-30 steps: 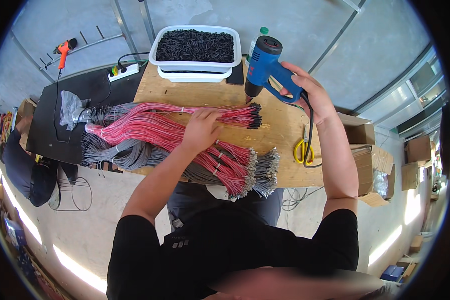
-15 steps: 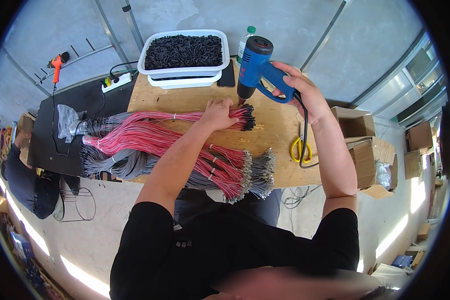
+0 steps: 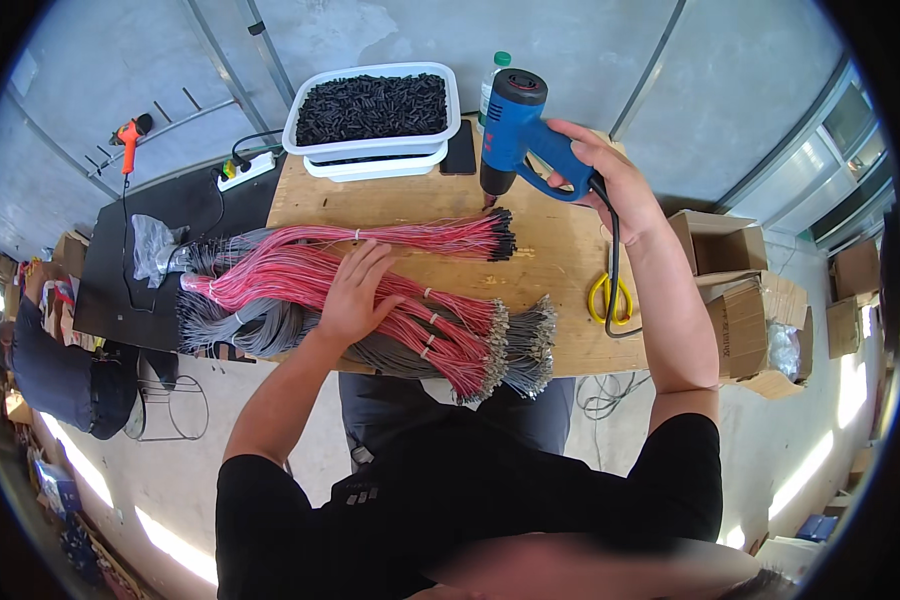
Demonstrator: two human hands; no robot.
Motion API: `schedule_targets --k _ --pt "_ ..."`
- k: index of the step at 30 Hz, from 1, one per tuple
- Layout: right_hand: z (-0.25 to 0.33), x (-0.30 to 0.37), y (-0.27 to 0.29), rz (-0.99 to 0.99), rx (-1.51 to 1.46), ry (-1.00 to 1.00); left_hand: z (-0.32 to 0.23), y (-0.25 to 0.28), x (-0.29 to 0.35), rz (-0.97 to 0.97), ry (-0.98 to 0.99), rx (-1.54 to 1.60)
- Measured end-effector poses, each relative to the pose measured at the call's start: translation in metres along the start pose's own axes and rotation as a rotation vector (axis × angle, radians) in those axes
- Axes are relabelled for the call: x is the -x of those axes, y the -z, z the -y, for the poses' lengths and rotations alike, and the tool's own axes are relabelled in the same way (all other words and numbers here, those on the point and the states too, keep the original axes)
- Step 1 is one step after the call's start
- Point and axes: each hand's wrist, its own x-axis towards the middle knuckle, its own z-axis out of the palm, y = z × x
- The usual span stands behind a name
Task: The recorder is assembling wire harnesses by putting heat shrink tubing on wire ends and then using a heat gun to shrink them.
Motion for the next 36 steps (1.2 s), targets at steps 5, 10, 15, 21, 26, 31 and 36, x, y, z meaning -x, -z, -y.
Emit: schedule_targets --k 5,10,15,21,26,31,36 --pt "-0.005 -0.005 0.004 -0.001 0.028 -0.003 0.008 -0.004 0.027 0.091 -0.081 -0.111" --pt "-0.002 -0.005 0.0 0.004 0.013 -0.003 0.015 -0.01 0.035 0.059 -0.104 -0.152" --pt "0.002 -0.006 0.0 0.008 -0.009 -0.012 0.018 -0.009 0.037 0.03 -0.139 -0.163" --pt "0.0 -0.01 -0.004 0.015 0.025 -0.001 0.019 -0.009 0.035 0.041 -0.116 -0.159" --pt "-0.001 -0.014 -0.003 0.049 0.035 0.009 0.02 -0.011 0.035 0.032 -0.102 -0.162" --pt "-0.003 -0.018 -0.003 0.063 0.052 0.01 0.02 -0.012 0.035 0.025 -0.099 -0.161" --pt "-0.001 -0.019 -0.009 0.061 0.054 -0.001 0.02 -0.01 0.035 0.025 -0.092 -0.161"
